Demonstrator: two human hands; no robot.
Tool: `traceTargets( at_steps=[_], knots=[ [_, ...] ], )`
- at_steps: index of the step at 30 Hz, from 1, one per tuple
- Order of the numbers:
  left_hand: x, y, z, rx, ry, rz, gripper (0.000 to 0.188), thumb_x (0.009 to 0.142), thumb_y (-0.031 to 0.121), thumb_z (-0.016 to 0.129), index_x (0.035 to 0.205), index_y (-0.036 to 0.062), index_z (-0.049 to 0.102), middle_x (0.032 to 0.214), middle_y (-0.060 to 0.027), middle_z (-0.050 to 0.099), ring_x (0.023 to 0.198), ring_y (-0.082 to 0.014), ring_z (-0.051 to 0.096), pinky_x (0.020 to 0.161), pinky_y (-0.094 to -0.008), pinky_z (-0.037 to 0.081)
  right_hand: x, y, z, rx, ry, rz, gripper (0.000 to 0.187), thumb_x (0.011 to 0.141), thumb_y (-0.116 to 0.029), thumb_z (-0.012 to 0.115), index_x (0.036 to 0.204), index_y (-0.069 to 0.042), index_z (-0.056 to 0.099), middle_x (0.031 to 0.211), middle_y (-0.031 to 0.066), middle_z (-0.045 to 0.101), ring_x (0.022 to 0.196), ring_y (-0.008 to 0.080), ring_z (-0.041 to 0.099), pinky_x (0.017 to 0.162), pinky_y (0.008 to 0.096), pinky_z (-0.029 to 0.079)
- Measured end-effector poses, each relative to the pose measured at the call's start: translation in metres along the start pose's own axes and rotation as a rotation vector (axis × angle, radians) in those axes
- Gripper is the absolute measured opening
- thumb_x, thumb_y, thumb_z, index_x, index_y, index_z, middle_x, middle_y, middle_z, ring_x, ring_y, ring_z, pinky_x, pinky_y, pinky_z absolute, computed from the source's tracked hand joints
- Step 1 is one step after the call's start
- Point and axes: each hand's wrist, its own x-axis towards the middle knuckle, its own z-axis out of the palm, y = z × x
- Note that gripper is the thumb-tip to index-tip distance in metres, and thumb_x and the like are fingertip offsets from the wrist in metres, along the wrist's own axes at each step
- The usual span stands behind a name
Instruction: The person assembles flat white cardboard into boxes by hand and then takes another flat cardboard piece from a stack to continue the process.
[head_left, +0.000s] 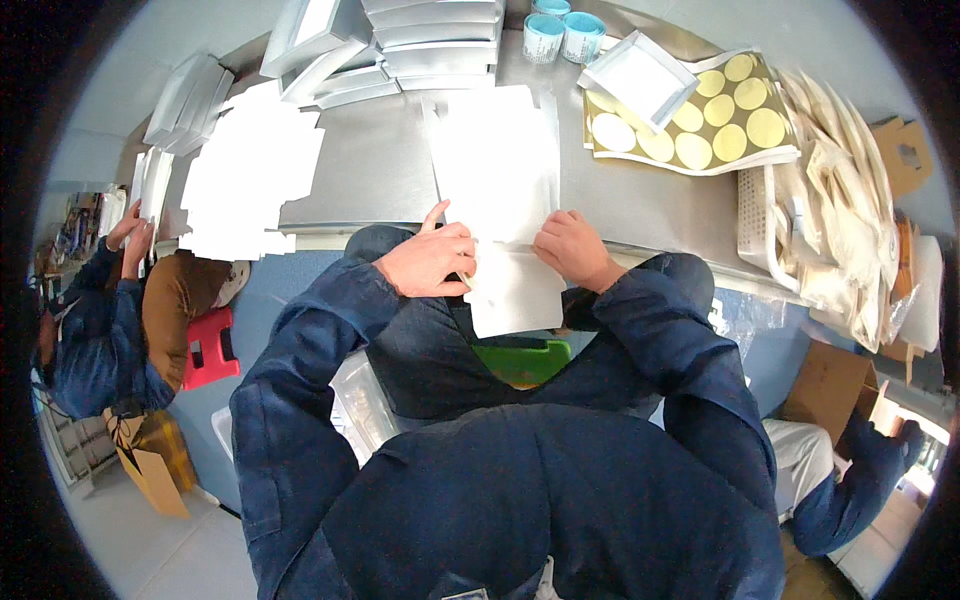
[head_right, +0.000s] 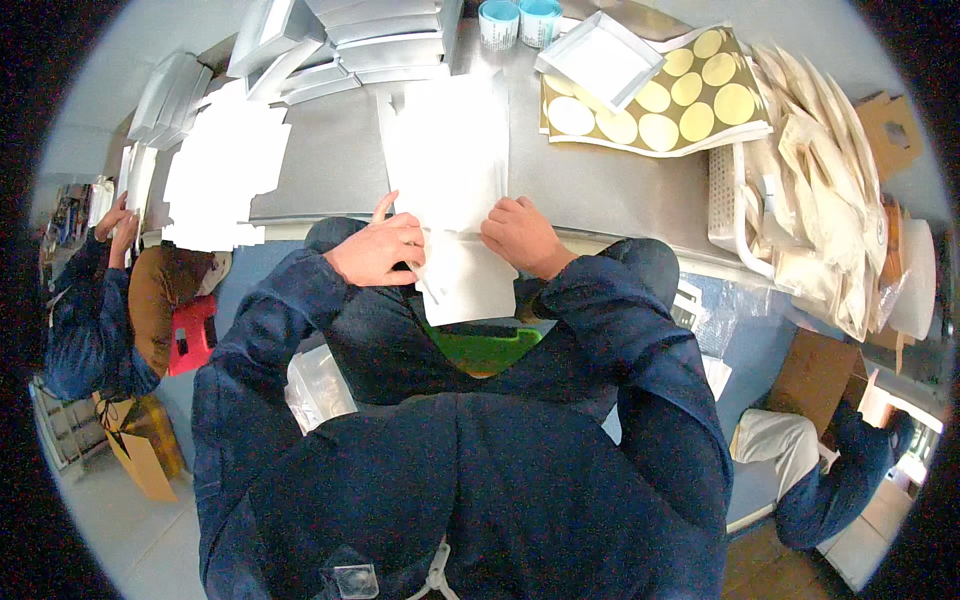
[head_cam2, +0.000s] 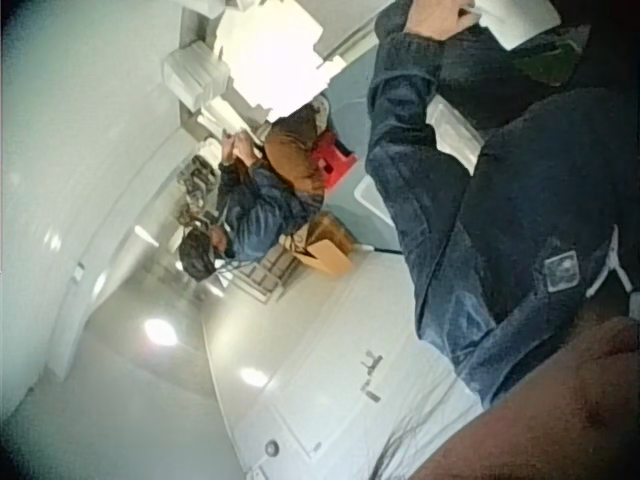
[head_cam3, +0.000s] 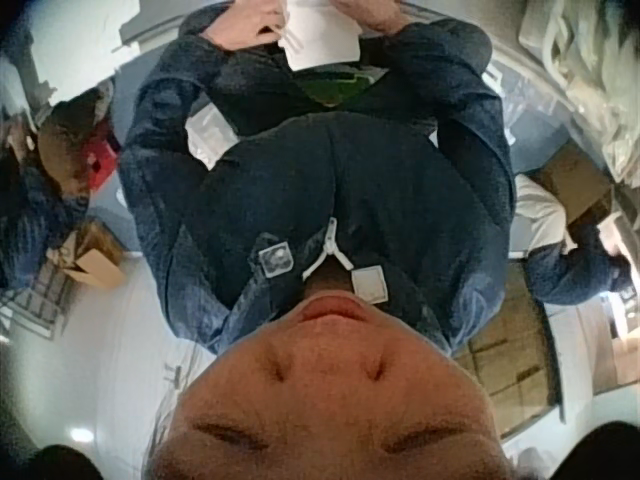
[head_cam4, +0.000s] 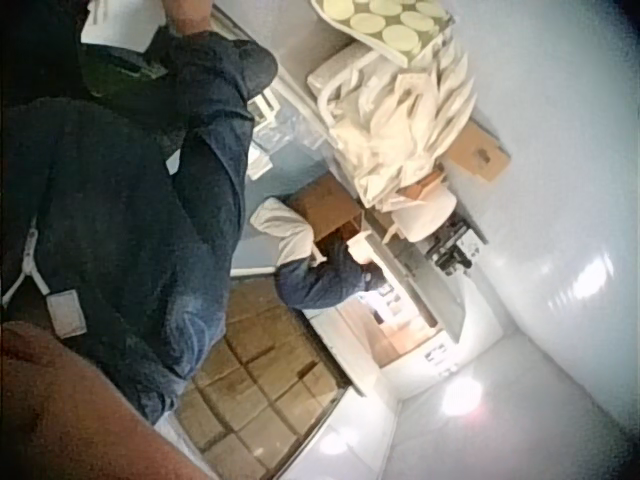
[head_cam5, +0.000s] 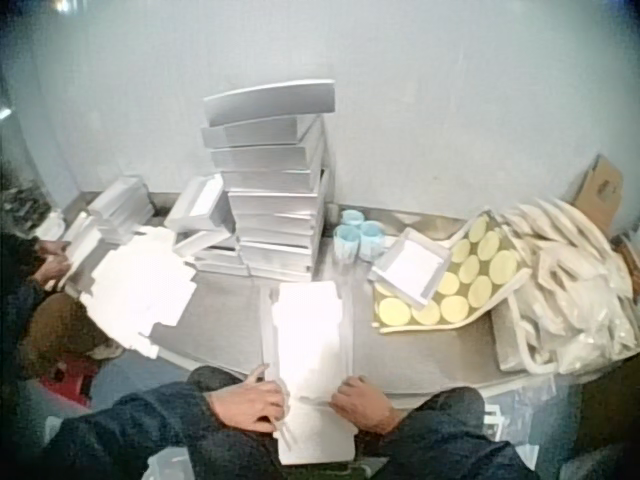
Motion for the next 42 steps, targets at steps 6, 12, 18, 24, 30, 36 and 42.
traceTargets(
  at_steps=[6,12,18,24,30,36,42],
  knots=[
    [0.010,-0.002,0.027,-0.034,0.320,-0.294,0.012,0.086,0.021,0.058,0.088,0.0108,0.064,0.082,-0.0008,0.055,0.095,-0.0182,0.052,0.107,-0.0599,0.013,0.004,-0.009,0.005,0.041,0.044,-0.017,0.007,0.077,-0.014,0.061,0.078,-0.009,0.057,0.077,0.0040,0.054,0.084,0.0237,0.052,0.073,0.0362,0.040],
    [0.015,0.003,0.039,0.099,0.359,-0.379,0.013,0.086,0.020,0.056,0.088,0.0093,0.063,0.083,-0.0020,0.056,0.094,-0.0194,0.052,0.105,-0.0592,0.019,0.004,-0.011,0.006,0.046,0.058,0.030,0.006,0.076,-0.012,0.061,0.078,-0.008,0.057,0.076,0.0051,0.054,0.083,0.0243,0.052,0.073,0.0365,0.040],
    [0.018,0.009,0.038,0.233,0.308,-0.433,0.012,0.085,0.017,0.055,0.087,0.0092,0.063,0.080,-0.0032,0.055,0.091,-0.0193,0.053,0.103,-0.0568,0.025,0.003,-0.013,0.009,0.045,0.116,0.042,0.007,0.076,-0.012,0.061,0.079,-0.007,0.057,0.077,0.0059,0.054,0.085,0.0249,0.052,0.076,0.0368,0.040],
    [0.015,0.011,0.035,0.379,0.178,-0.381,0.012,0.085,0.015,0.051,0.089,0.0116,0.062,0.081,-0.0023,0.056,0.092,-0.0177,0.053,0.099,-0.0554,0.029,-0.008,-0.010,0.012,0.100,0.117,0.060,0.011,0.076,-0.011,0.060,0.086,-0.007,0.057,0.085,0.0071,0.056,0.095,0.0265,0.053,0.082,0.0388,0.041],
    [0.005,0.003,0.028,0.171,0.033,-0.315,0.021,0.081,0.011,0.049,0.101,0.0054,0.056,0.095,-0.0067,0.054,0.097,-0.0226,0.050,0.086,-0.0392,0.045,-0.020,0.001,-0.016,0.370,0.016,0.029,0.045,0.073,-0.001,0.054,0.117,0.003,0.046,0.124,0.0214,0.046,0.121,0.0367,0.041,0.103,0.0406,0.034],
    [0.005,-0.009,0.029,0.192,0.039,-0.164,0.019,0.081,0.010,0.047,0.099,0.0033,0.054,0.094,-0.0084,0.053,0.095,-0.0241,0.051,0.080,-0.0322,0.048,-0.037,0.005,-0.013,0.103,-0.096,0.005,0.071,0.070,-0.005,0.059,0.135,0.003,0.031,0.145,0.0218,0.026,0.134,0.0365,0.027,0.111,0.0405,0.025],
    [0.004,-0.002,0.021,0.189,0.060,-0.193,0.019,0.083,0.011,0.046,0.098,0.0038,0.054,0.094,-0.0089,0.053,0.095,-0.0238,0.051,0.080,-0.0338,0.047,-0.030,-0.011,-0.014,-0.102,-0.157,-0.064,0.082,0.059,-0.013,0.073,0.133,-0.006,0.039,0.144,0.0176,0.031,0.134,0.0345,0.028,0.109,0.0519,0.024]
  ],
)
